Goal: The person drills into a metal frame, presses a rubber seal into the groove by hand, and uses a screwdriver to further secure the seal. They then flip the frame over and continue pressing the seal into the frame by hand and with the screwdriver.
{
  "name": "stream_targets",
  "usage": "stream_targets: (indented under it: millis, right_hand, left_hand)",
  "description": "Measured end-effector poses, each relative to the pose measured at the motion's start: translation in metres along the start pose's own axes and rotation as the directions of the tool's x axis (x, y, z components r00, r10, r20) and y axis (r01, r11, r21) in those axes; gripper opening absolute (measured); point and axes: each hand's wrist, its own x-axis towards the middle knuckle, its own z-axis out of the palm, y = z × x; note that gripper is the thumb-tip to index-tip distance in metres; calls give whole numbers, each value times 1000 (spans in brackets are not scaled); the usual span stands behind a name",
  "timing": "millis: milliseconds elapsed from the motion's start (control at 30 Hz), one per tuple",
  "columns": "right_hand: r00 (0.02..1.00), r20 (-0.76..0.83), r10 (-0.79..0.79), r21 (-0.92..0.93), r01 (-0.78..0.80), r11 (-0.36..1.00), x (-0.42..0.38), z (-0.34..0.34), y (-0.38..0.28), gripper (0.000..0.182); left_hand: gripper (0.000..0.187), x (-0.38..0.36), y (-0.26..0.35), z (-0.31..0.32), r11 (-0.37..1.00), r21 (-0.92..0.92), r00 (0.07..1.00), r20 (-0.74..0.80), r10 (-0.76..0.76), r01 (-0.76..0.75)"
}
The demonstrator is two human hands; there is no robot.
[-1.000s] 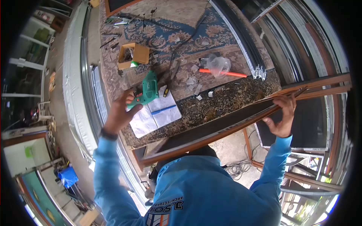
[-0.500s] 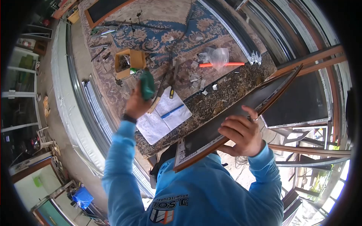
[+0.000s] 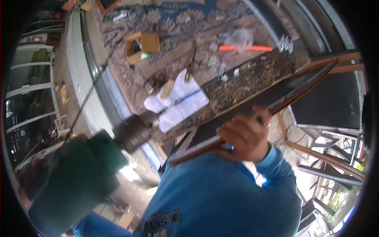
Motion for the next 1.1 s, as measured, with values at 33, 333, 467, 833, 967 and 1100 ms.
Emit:
stream_targets:
  millis: [33,333,467,833,967,1100]
  right_hand:
    - [1000,-21,10,10,-9,1000,-3,2,-3,56]
    - [992,-129,0,8,1,1000,-7,14,0,56]
    - [985,-175,1,36,5,999,-3,18,0,44]
    - [979,-203,-15,-21,11,1000,1,22,3,44]
    - [982,-178,-57,-8,56,998,-8,23,5,55]
    - [980,-190,-54,-10,53,999,-8,25,5,54]
  left_hand:
    - [111,11,20,3,997,-73,999,27,20,-18]
    - [108,53,113,13,973,-231,985,162,60,-21]
    - [107,61,126,7,974,-223,978,210,16,31]
    - [103,73,138,8,967,-231,968,245,-45,103]
    - [102,77,141,8,963,-240,965,255,-59,122]
    - [101,80,142,6,963,-241,963,264,-51,117]
